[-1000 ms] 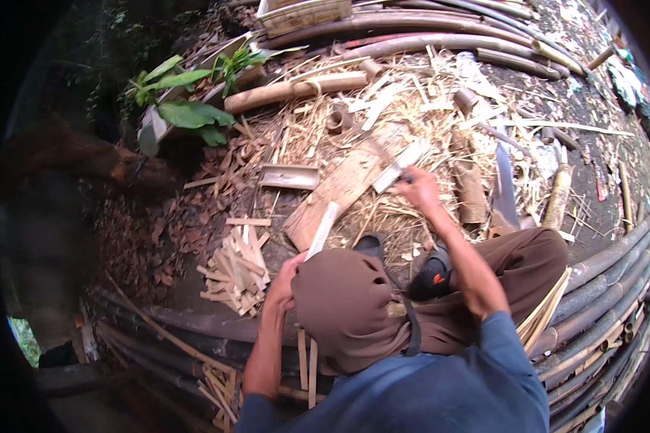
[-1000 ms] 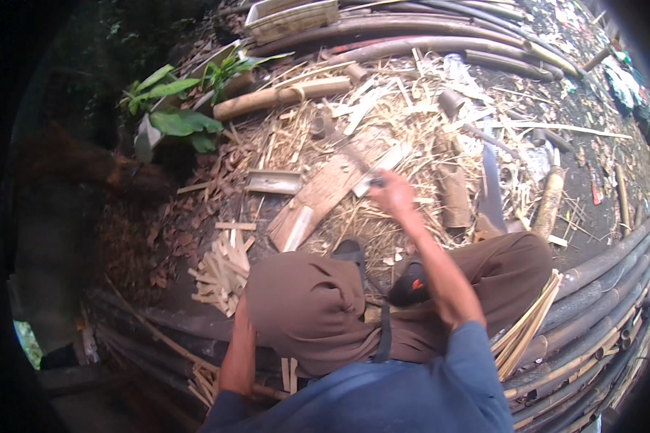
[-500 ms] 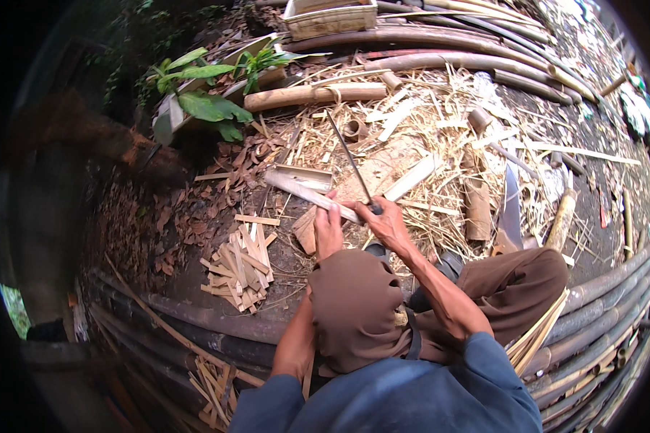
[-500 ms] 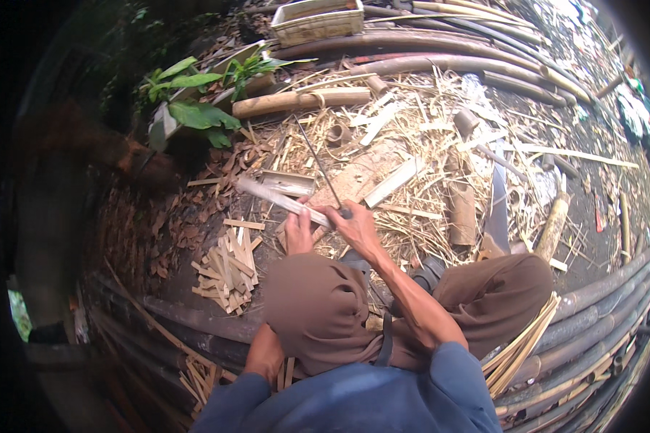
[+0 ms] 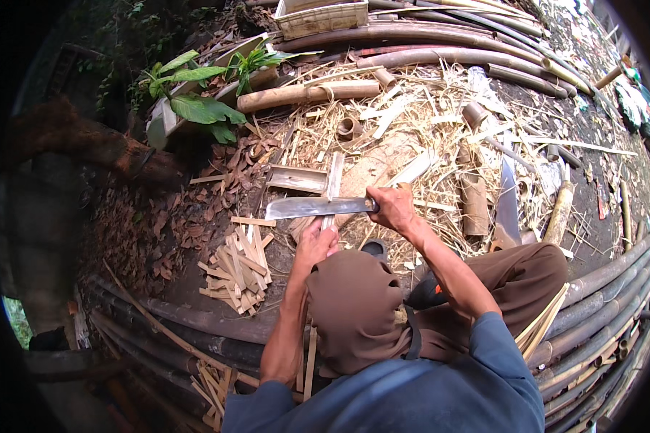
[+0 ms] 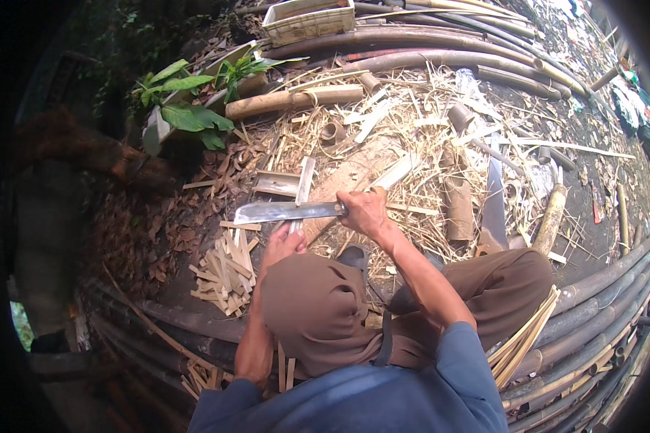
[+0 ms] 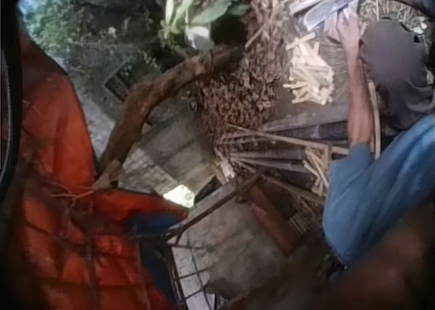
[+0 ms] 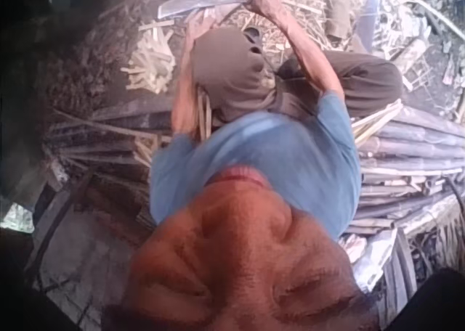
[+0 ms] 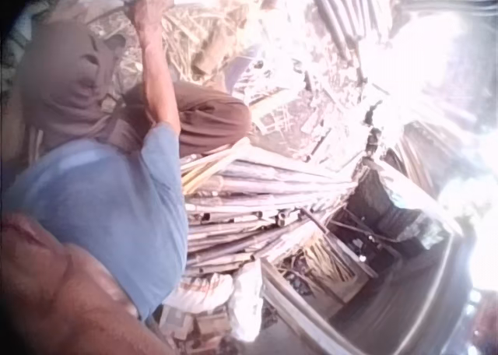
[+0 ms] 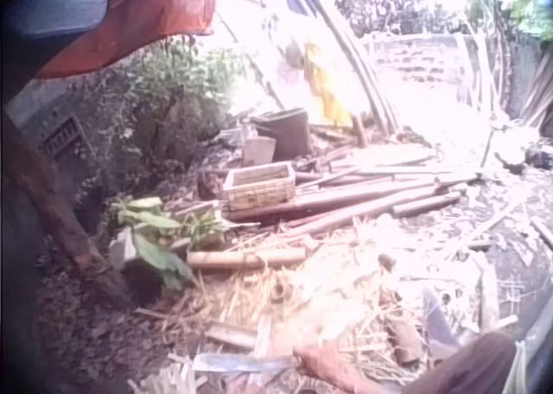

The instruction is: The person sits on the ground and uses a machete to split small pieces of wood into thin strips. They repeatedly strike the wood, adjust the pieces, and collect the resulting slivers.

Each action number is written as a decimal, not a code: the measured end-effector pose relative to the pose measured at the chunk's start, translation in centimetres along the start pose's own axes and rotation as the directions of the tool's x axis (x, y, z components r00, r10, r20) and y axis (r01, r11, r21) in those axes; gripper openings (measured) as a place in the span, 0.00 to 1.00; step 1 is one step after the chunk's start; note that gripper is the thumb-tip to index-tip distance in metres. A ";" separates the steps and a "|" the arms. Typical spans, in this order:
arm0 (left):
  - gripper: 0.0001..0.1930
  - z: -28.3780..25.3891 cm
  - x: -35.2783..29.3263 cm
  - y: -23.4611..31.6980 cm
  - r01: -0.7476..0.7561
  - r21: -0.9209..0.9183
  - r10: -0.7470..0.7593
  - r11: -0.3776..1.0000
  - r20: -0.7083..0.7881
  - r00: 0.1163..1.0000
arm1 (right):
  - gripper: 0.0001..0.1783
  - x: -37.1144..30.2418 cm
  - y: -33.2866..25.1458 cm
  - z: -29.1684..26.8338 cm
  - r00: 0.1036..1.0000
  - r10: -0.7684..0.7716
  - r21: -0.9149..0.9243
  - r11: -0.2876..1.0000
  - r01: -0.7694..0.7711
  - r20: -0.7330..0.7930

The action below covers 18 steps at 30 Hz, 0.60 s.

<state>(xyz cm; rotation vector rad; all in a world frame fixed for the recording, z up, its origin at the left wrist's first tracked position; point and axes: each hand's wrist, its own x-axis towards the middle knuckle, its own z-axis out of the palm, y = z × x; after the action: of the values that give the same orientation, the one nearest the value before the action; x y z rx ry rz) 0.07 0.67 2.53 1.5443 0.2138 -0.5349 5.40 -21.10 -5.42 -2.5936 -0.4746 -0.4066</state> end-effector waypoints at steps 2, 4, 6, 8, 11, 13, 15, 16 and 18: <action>0.14 -0.3 -2.6 -1.3 -0.223 0.045 0.225 0.974 -0.053 0.973 | 0.09 0.2 3.3 -0.2 0.915 0.331 -0.054 0.943 -0.328 0.231; 0.21 -0.6 -3.8 -1.4 -0.230 0.016 0.230 0.973 -0.018 0.973 | 0.13 -1.9 13.6 -0.1 0.659 0.734 0.052 0.661 -0.749 0.165; 0.24 -2.0 -4.6 -1.7 -0.065 -0.132 0.065 0.989 -0.001 0.998 | 0.13 -3.0 10.9 -1.5 0.837 0.547 0.097 0.833 -0.545 0.007; 0.23 -1.0 -2.9 -1.0 -0.002 -0.252 0.021 0.968 0.073 0.997 | 0.10 -3.3 5.0 -2.1 0.915 0.402 0.063 0.913 -0.402 0.007; 0.24 0.4 -0.7 0.9 0.033 -0.280 0.007 0.959 0.139 0.990 | 0.06 -2.4 -1.7 -2.4 0.981 0.160 0.016 0.987 -0.163 0.114; 0.24 1.1 -0.2 1.1 0.049 -0.289 -0.010 0.956 0.136 0.991 | 0.06 -2.0 -0.2 -1.8 0.998 0.045 -0.039 0.998 -0.047 -0.051; 0.23 1.6 -1.0 0.9 0.077 -0.292 -0.042 0.953 0.124 0.991 | 0.06 -1.8 2.0 -1.0 0.988 -0.064 -0.072 0.996 0.055 -0.137; 0.25 1.2 -2.3 2.2 -0.014 -0.123 0.033 0.992 0.159 0.987 | 0.08 -2.4 3.8 -0.9 0.983 0.166 -0.037 0.986 -0.163 0.080; 0.25 -0.3 -6.4 0.6 -0.047 -0.161 0.068 0.986 0.133 0.989 | 0.15 -4.6 11.9 -0.8 0.818 0.573 0.034 0.819 -0.573 -0.038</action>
<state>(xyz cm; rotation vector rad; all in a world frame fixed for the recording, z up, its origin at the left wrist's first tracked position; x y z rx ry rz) -5.21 2.16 5.95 1.3499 0.1025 -0.5631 5.85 -32.49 -11.08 -2.5370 0.3295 -0.2436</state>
